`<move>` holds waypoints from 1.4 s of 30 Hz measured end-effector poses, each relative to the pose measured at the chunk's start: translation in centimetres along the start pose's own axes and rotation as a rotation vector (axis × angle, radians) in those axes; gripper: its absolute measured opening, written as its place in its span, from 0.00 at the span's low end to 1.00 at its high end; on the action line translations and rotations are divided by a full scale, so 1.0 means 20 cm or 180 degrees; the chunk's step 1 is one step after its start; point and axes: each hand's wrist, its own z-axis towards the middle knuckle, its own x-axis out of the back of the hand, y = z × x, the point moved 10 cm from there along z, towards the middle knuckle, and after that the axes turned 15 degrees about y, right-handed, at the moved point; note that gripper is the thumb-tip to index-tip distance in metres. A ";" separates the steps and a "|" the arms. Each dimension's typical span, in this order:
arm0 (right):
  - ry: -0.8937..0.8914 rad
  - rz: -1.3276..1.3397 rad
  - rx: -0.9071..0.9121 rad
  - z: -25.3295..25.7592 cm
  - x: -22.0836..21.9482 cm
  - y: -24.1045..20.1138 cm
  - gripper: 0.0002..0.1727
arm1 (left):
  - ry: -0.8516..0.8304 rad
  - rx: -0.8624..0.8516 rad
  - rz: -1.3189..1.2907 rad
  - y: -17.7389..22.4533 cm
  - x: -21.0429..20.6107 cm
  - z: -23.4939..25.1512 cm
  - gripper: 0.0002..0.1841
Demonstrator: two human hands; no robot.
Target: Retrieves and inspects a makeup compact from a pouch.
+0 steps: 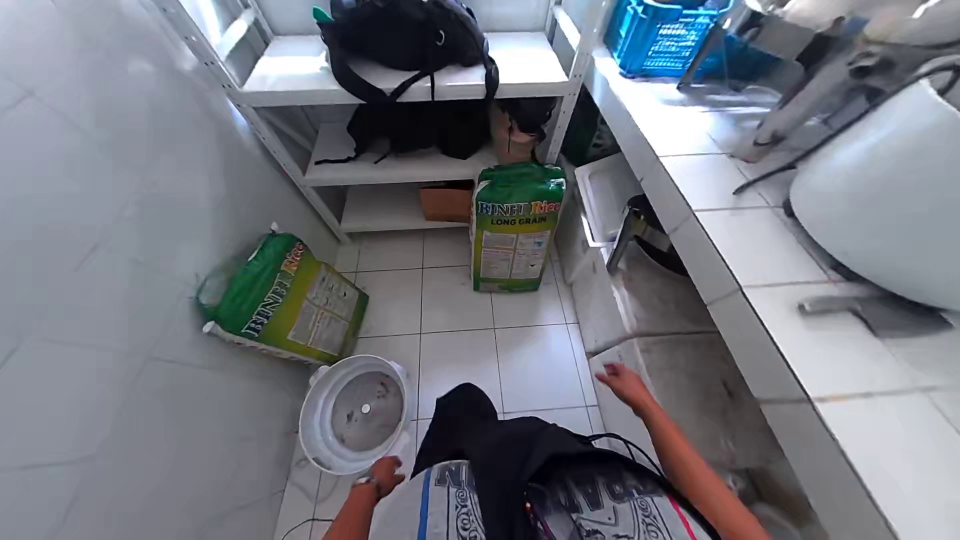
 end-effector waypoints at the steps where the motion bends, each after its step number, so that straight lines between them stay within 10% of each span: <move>1: -0.0035 0.0078 0.0217 0.15 0.04 -0.29 0.33 | -0.0068 0.0237 -0.0037 -0.06 0.02 0.04 0.25; 5: -0.0257 0.0554 0.0886 0.57 0.08 -1.13 0.36 | -0.0234 0.0626 0.0202 -0.22 0.20 0.40 0.27; 8: -0.0426 0.1161 0.0765 0.82 0.02 -1.45 0.39 | 0.0341 0.0401 0.0287 0.04 0.74 0.77 0.25; 15: -0.0829 0.1943 -0.0127 1.38 0.01 -1.72 0.42 | 0.0800 -0.0837 -0.0523 1.73 2.20 1.38 0.26; 22: -0.0525 0.2513 0.0017 2.29 0.37 -2.26 0.43 | 0.1220 -0.1467 -0.2053 2.87 2.87 1.75 0.32; 34: 0.0471 0.3393 -0.0801 3.36 0.39 -2.84 0.60 | 0.0940 -0.1190 -0.3028 3.46 3.42 2.36 0.26; 42: 0.0748 0.3670 -0.1063 3.19 0.34 -2.67 0.46 | 0.0213 -0.0846 -0.3263 3.58 3.52 2.61 0.26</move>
